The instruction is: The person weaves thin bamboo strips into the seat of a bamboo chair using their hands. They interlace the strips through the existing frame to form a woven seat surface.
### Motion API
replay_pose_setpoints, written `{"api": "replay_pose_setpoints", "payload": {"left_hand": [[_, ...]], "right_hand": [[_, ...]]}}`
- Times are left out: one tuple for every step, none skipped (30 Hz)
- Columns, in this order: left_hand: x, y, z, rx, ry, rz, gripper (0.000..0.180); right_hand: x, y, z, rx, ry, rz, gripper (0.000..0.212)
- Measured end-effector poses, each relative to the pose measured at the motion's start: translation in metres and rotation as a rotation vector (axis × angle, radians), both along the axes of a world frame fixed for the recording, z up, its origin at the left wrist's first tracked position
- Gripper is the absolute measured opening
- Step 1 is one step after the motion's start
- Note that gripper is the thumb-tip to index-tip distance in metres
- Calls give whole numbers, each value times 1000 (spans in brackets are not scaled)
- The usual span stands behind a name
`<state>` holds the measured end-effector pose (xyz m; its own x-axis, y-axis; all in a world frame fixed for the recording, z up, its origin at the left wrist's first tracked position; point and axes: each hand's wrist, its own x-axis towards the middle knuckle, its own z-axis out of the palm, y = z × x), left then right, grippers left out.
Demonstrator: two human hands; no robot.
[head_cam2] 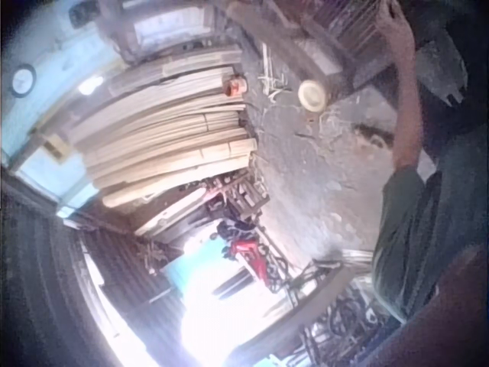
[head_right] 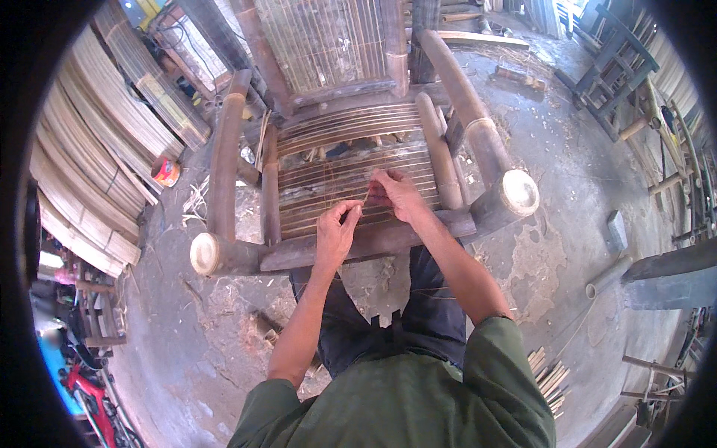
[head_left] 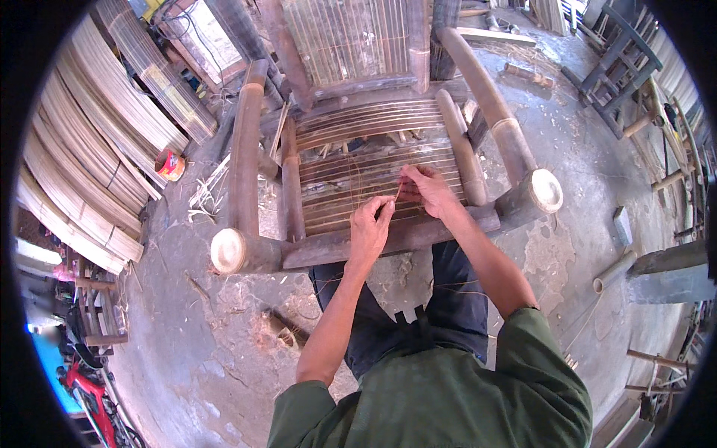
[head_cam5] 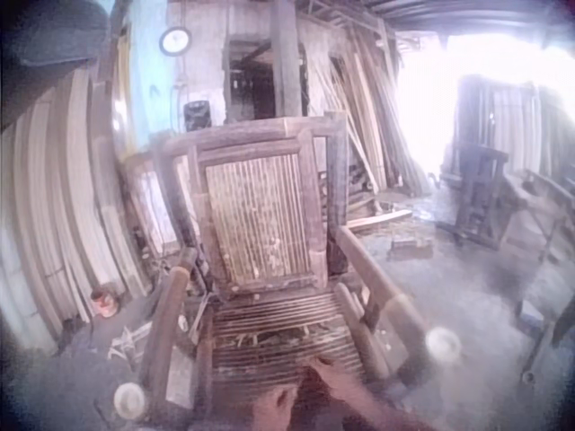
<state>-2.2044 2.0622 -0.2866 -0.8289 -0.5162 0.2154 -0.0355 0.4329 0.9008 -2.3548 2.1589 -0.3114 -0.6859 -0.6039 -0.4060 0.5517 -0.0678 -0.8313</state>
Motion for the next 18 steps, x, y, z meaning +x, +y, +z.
{"api": "replay_pose_setpoints", "payload": {"left_hand": [[3, -1, -1, 30, -30, 8, 18], [6, -4, -2, 61, -60, 15, 18], [9, -7, -3, 93, -89, 20, 17], [12, -10, -4, 101, -90, 55, 17], [15, -13, -6, 110, -92, 90, 16], [18, -15, -5, 116, -93, 127, 15], [18, -14, -5, 44, -25, 188, 16], [18, -15, -9, 111, 21, 209, 16], [17, -15, -12, 178, 67, 231, 15], [17, -15, -14, 245, 113, 252, 15], [19, -16, -16, 261, 98, 234, 14], [19, -16, -19, 254, 120, 259, 14], [17, -17, -25, 248, 141, 284, 15], [17, -17, -29, 241, 163, 310, 15], [18, -15, -28, 200, 158, 319, 16], [19, -14, -27, 168, 158, 335, 15], [20, -12, -26, 136, 157, 351, 14], [21, -10, -23, 102, 160, 372, 13]], "right_hand": [[-1, 6, 0, 5, 6, -1, 28], [-1, 13, 0, 11, 12, -2, 27], [-2, 21, 0, 18, 20, -5, 27], [-2, 28, 0, 20, 18, 5, 26], [-2, 34, 0, 22, 17, 16, 25], [-2, 38, 1, 20, 16, 28, 25], [-1, 40, 2, 10, 15, 25, 24], [0, 42, 4, -1, 14, 22, 24], [0, 44, 5, -12, 13, 19, 24], [1, 46, 7, -20, 15, 18, 24], [1, 48, 8, -27, 17, 19, 24], [3, 47, 9, -39, 18, 24, 24], [4, 47, 12, -35, 17, 26, 24], [6, 48, 14, -30, 17, 29, 24], [7, 49, 16, -25, 17, 29, 23], [8, 50, 16, -35, 21, 30, 23], [10, 51, 16, -45, 25, 32, 23], [11, 52, 16, -58, 30, 39, 23]]}}
